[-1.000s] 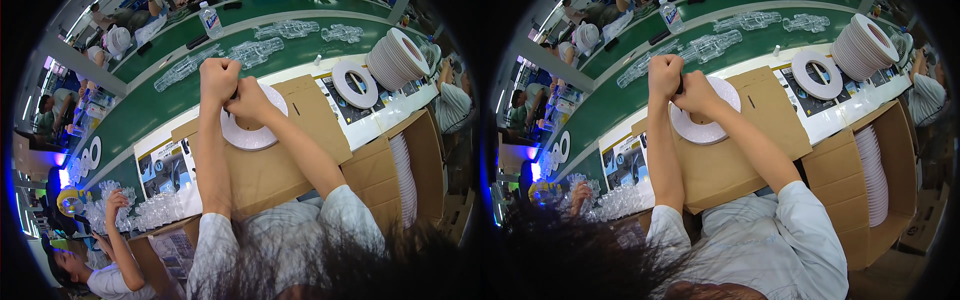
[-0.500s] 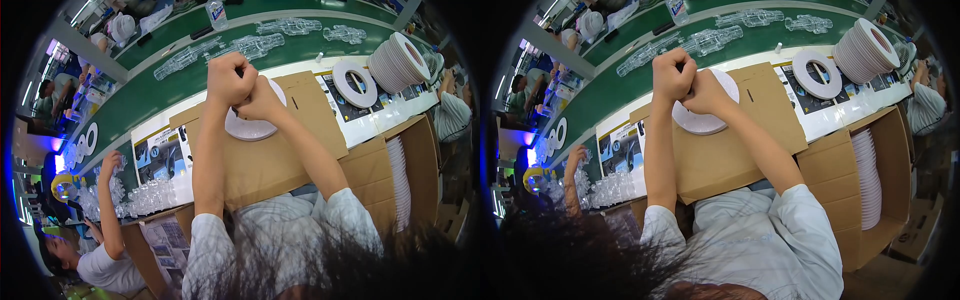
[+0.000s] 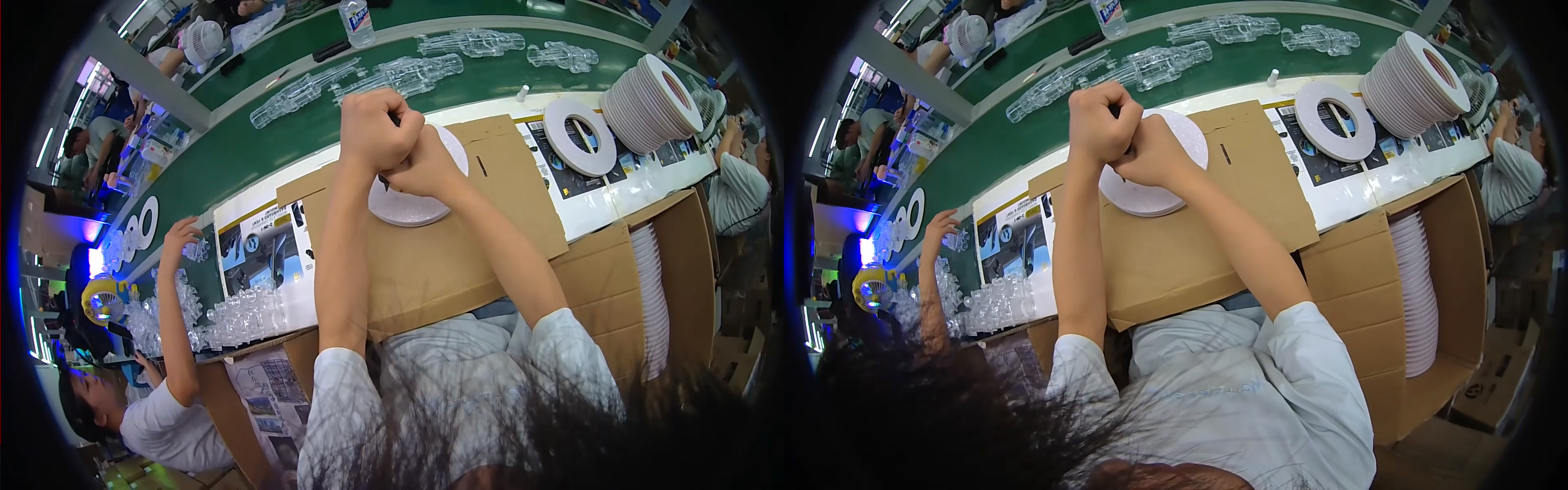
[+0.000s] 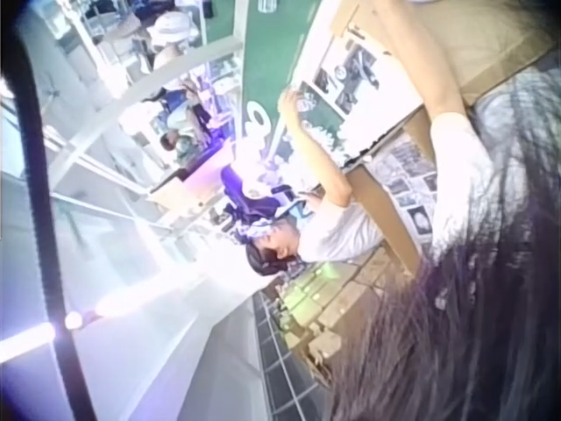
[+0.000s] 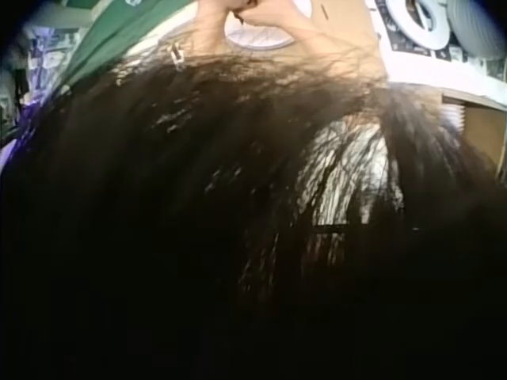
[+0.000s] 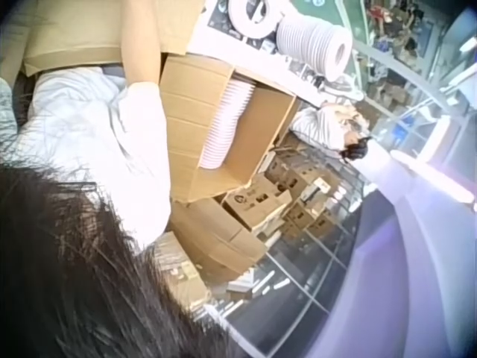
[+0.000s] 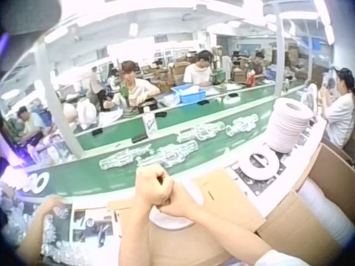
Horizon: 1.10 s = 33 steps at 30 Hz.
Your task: Applying adhesive to circular lighting components on an assembly line.
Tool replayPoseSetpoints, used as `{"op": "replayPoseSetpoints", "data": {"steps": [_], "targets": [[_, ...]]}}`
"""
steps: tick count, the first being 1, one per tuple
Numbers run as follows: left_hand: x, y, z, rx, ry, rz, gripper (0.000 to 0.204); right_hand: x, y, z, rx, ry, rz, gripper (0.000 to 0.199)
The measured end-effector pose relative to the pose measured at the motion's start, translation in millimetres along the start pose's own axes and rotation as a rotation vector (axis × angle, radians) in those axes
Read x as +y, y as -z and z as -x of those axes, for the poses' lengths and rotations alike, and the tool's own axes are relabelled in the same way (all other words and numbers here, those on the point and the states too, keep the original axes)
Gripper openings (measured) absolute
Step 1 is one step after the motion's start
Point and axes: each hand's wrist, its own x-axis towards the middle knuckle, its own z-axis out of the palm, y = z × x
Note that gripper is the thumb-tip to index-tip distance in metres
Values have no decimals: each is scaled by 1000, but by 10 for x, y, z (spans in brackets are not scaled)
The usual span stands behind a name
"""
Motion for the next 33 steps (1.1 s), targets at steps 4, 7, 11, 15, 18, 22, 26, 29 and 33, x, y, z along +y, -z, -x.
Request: {"op": "replayPoseSetpoints", "data": {"steps": [4,7,11,15,18,22,26,29,33], "targets": [[-13,18,20,-18,11,-8,16,18,-15,-1,-12,-15,21,20],[13,14,20,11,5,-7,16,25,-42,8,-1,12,1,18],[115,68,23,45,1,-32,17,63,-96,11,39,114,-83,16],[112,123,96,24,28,-86,17,122,-171,33,5,108,-110,17],[106,148,159,12,55,-93,18,118,-221,62,12,130,-127,19],[85,141,169,12,36,-91,18,114,-238,73,37,155,-121,19],[72,161,168,14,13,-112,18,126,-253,57,29,175,-98,18],[61,175,179,1,28,-115,18,92,-247,78,40,151,-39,17],[75,184,201,-8,42,-130,17,68,-244,97,24,122,-11,16]]}}
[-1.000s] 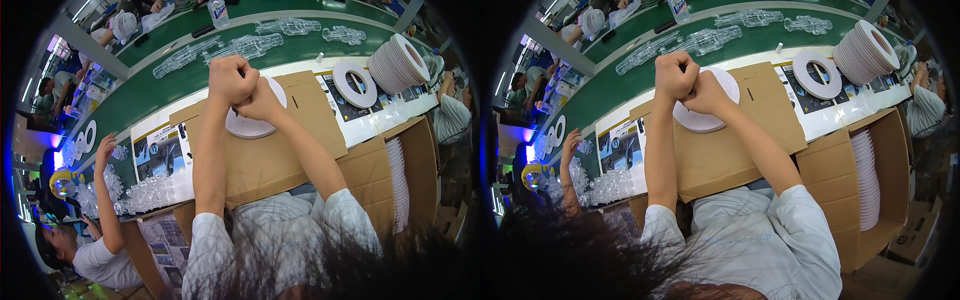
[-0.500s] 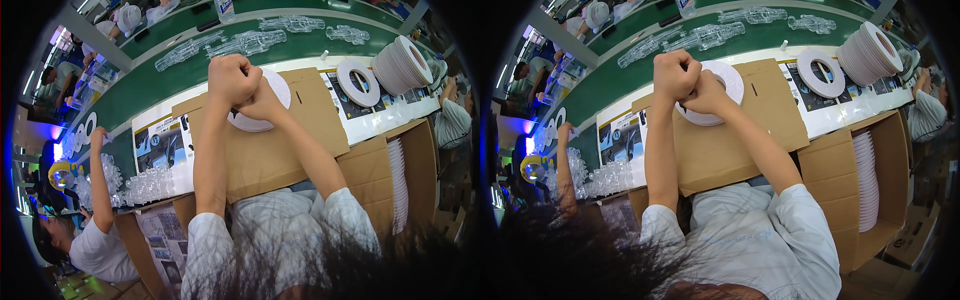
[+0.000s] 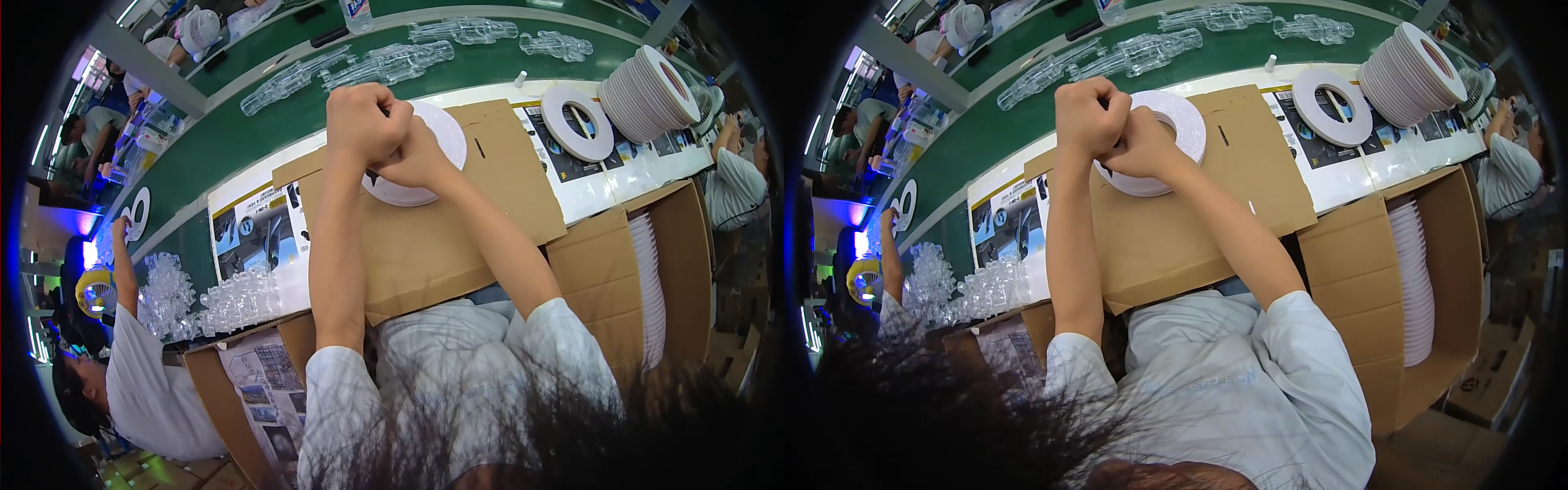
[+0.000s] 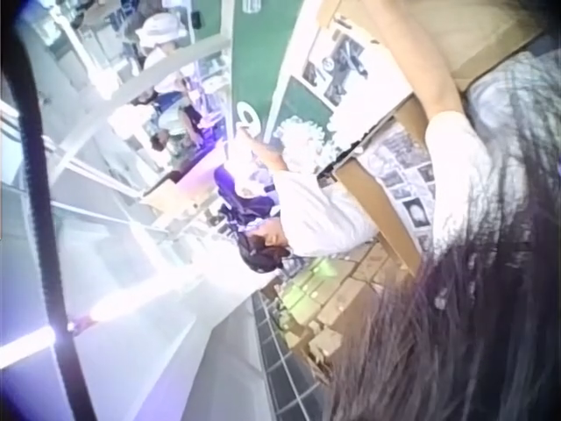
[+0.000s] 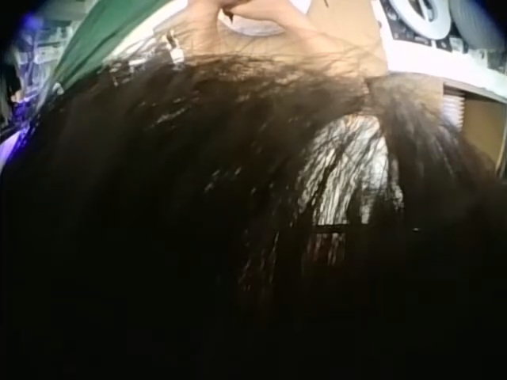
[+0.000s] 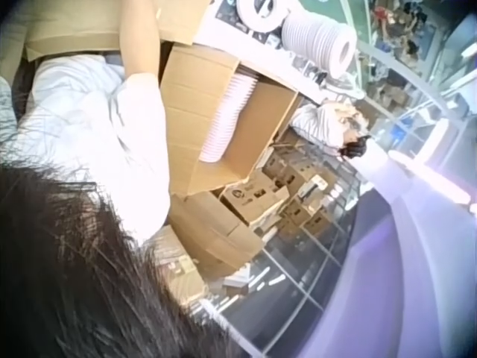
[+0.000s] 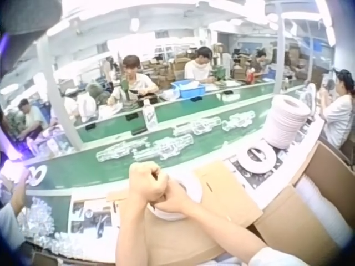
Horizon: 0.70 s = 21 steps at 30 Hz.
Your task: Applying adhesive to circular lighting components on an assembly line.
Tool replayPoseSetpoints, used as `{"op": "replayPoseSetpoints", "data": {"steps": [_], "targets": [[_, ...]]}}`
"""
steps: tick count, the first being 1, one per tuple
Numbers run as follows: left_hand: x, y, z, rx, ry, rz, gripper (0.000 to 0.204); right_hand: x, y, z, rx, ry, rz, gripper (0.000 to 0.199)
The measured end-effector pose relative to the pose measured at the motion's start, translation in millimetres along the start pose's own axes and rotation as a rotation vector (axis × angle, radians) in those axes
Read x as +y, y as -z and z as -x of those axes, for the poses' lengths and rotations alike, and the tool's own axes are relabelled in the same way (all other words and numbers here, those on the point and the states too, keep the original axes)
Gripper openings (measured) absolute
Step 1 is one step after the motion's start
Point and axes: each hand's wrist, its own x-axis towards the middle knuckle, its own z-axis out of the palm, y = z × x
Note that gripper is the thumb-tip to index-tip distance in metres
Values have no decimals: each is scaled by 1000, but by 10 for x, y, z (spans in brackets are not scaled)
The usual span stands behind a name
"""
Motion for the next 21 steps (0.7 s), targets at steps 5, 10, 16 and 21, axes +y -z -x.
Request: {"op": "replayPoseSetpoints", "data": {"steps": [5,10,16,21], "targets": [[118,1,11,70,-33,41,16,3,26,20,19,80,-27,17],[177,19,50,91,-33,49,16,-6,81,51,-7,101,-37,16],[154,-30,85,73,-31,51,16,23,83,99,-22,86,-41,15],[125,-53,103,51,-35,51,16,14,77,118,-13,102,-71,15]]}}
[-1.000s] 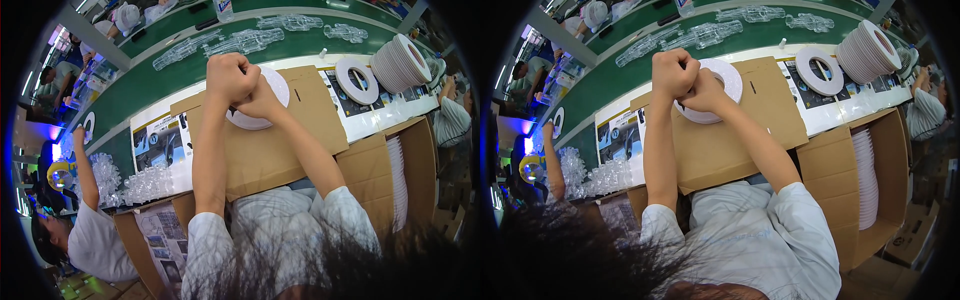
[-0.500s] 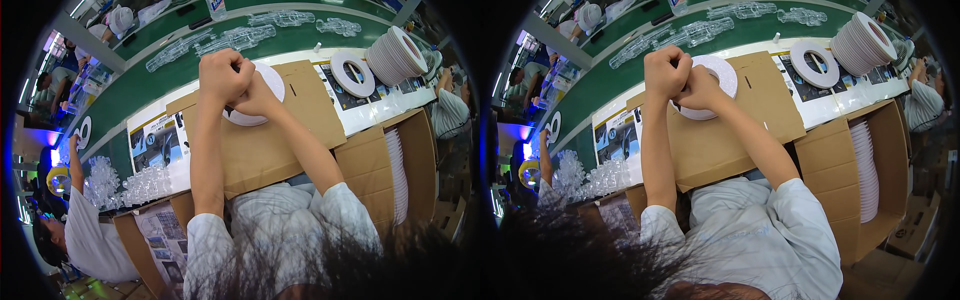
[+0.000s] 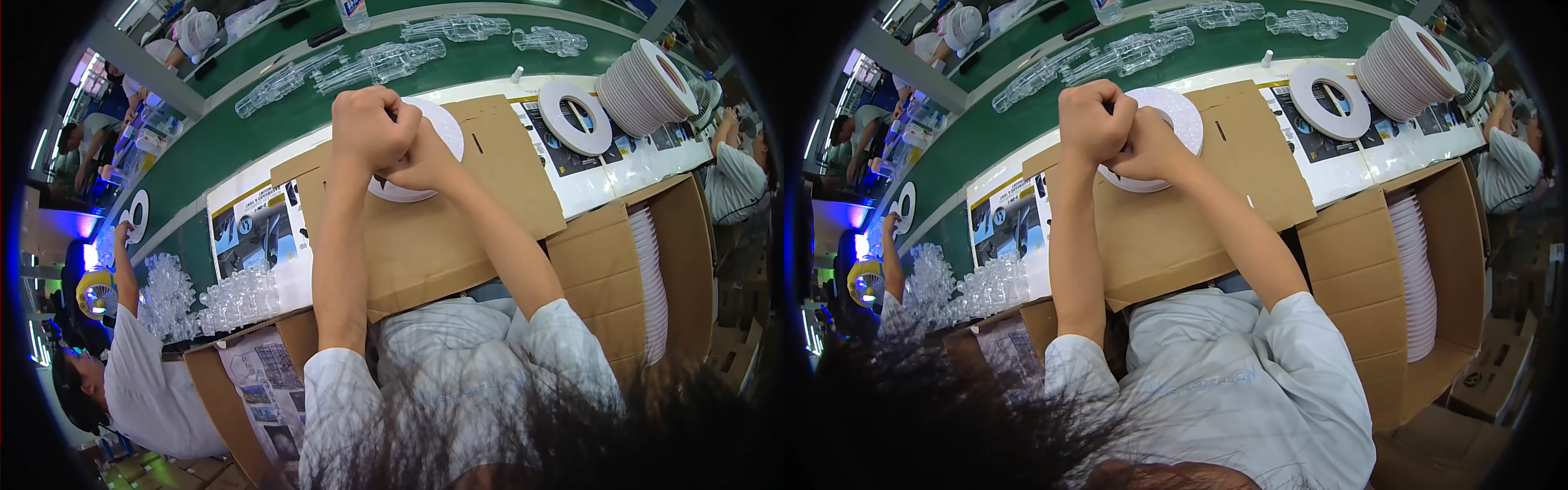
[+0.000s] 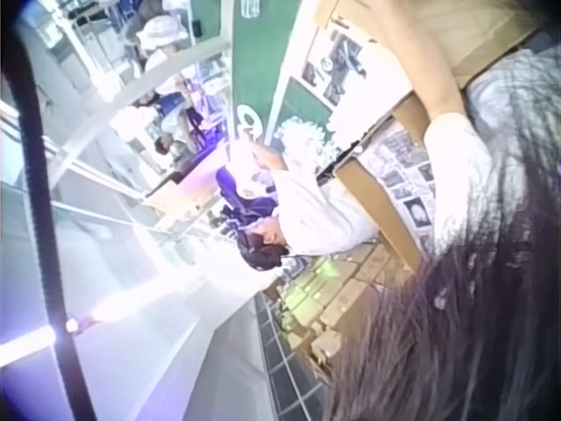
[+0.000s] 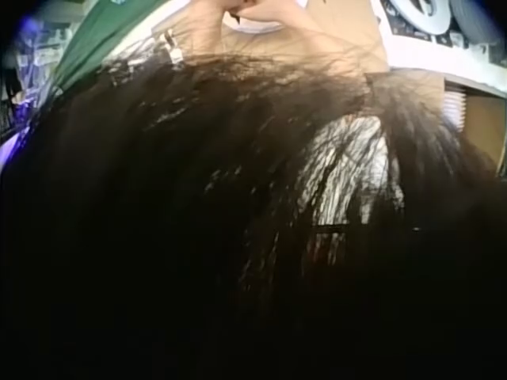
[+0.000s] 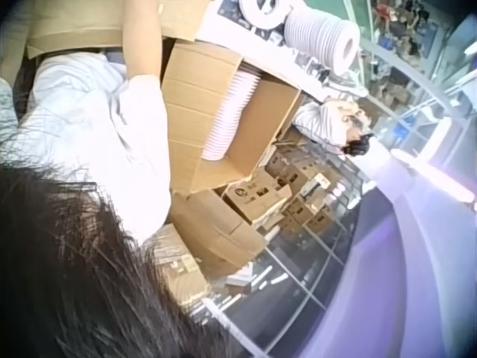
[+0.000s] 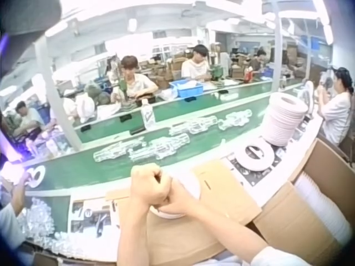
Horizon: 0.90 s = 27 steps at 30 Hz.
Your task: Applying adhesive to circular lighting components on an assembly line.
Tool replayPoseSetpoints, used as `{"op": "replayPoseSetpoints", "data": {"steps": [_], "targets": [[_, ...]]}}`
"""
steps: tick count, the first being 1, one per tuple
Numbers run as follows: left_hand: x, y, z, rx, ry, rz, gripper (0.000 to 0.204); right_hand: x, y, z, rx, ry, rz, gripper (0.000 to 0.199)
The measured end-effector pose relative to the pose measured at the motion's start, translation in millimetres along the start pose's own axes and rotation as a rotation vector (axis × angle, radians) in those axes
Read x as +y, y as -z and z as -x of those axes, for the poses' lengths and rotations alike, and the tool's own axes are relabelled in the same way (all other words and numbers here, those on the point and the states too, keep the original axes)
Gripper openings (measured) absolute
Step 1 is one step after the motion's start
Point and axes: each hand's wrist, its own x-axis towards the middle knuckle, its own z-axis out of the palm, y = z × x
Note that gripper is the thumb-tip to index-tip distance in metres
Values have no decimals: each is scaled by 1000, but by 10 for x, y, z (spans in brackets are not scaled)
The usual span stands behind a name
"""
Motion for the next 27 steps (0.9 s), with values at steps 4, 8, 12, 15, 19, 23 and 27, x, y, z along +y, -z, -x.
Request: {"op": "replayPoseSetpoints", "data": {"steps": [4,8,12,15,19,23,27], "targets": [[-12,-8,1,-19,3,12,16,-8,-6,-9,39,27,-29,17],[34,-9,-7,39,-4,-18,16,53,14,4,1,12,61,19],[90,-49,-68,55,-78,-9,15,25,93,-25,36,49,33,18],[102,-82,-119,52,-77,14,14,3,135,-48,63,37,44,17],[82,-134,-150,39,-69,7,15,11,189,-47,61,25,61,16],[28,-151,-156,35,-41,19,16,22,168,-60,57,-13,74,16],[-13,-185,-162,33,-84,38,14,38,202,-62,64,-34,109,16]]}}
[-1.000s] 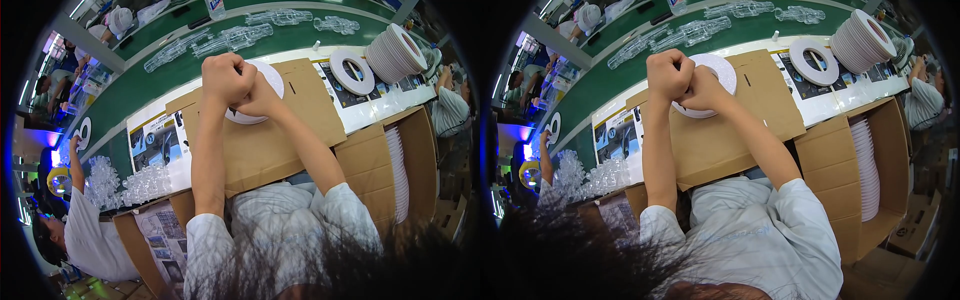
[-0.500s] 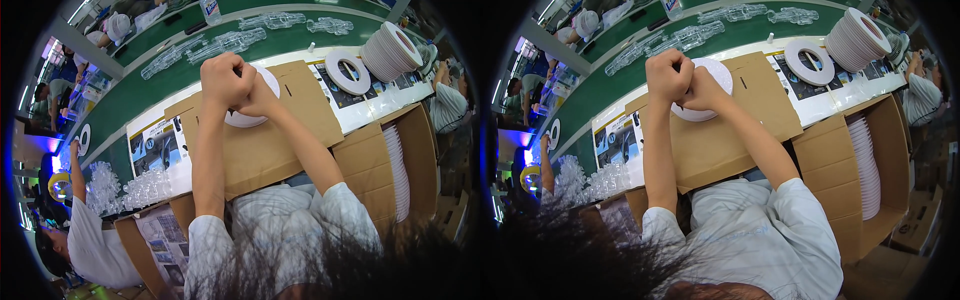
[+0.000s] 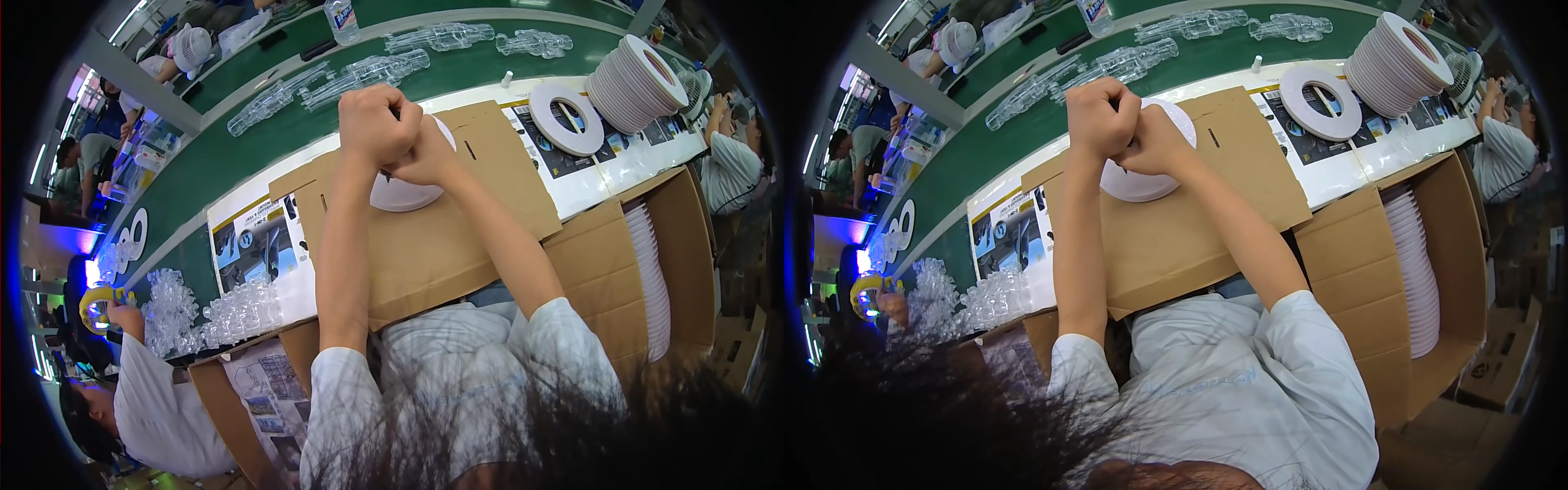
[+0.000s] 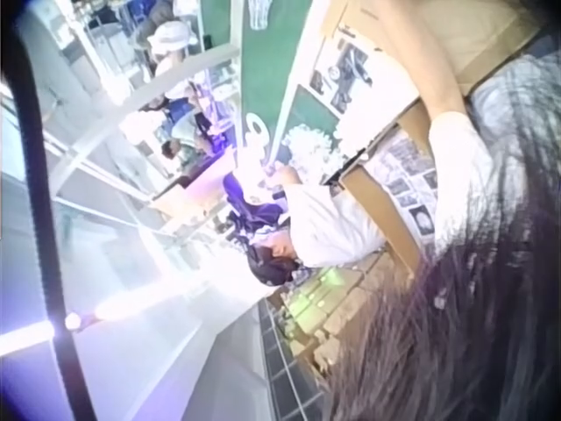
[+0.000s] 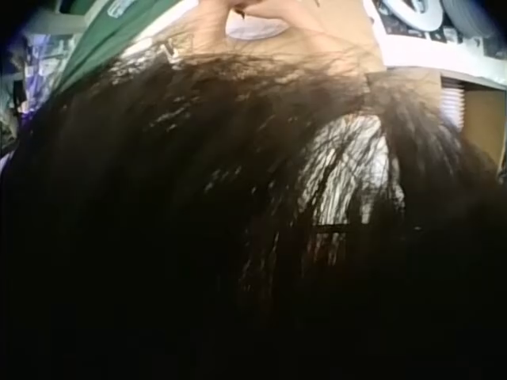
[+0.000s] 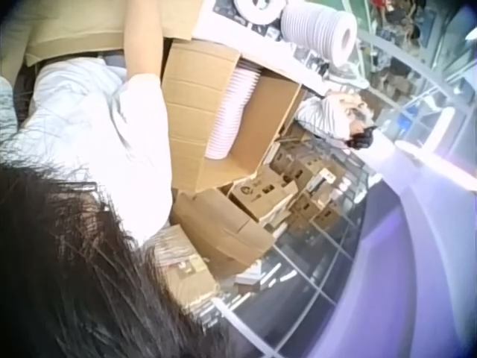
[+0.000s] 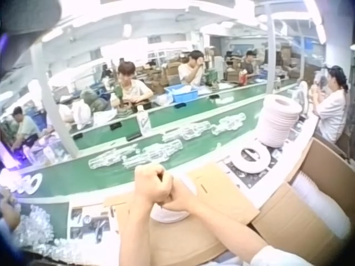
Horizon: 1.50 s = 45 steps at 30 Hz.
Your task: Applying adhesive to circular lighting components on an assembly line.
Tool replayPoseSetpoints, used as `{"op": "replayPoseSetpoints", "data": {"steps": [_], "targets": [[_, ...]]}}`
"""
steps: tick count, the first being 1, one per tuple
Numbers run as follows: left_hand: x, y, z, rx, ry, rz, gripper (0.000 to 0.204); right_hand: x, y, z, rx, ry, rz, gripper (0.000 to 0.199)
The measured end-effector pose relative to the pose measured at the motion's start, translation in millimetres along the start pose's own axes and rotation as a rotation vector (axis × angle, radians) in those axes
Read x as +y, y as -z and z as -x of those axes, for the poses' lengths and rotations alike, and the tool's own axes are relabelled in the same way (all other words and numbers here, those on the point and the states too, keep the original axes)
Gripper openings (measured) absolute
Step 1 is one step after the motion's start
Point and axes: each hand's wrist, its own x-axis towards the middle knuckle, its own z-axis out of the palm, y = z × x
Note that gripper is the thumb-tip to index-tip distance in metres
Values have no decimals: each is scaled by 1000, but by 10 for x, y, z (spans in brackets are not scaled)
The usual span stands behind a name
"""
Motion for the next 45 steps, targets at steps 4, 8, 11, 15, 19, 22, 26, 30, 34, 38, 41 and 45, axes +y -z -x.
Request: {"op": "replayPoseSetpoints", "data": {"steps": [4,8,11,15,19,22,26,30,34,38,41,45], "targets": [[-16,-23,-5,-15,4,3,15,13,6,-4,3,3,-25,16],[32,-29,-1,17,-6,-36,15,8,12,29,21,39,-26,15],[146,-28,-20,18,20,8,14,-101,123,63,-72,-105,41,44],[243,-108,-61,5,2,83,13,-86,264,116,-37,-142,28,50],[252,-245,-83,-39,-2,96,14,-79,365,144,7,-123,-23,36],[215,-249,-61,-63,-4,73,15,-104,313,147,68,-73,-81,17],[153,-274,-53,-54,-5,69,16,22,303,150,24,-81,-5,17],[124,-282,-42,-55,4,81,16,96,279,155,27,-90,-35,16],[111,-278,-38,-61,11,102,15,91,308,151,-16,-132,-13,30],[106,-299,-33,-61,26,126,15,121,290,153,26,-54,-1,16],[171,-316,-50,3,14,140,15,114,315,150,51,-30,44,15],[268,-324,-111,51,-46,160,15,5,443,134,37,-42,45,16]]}}
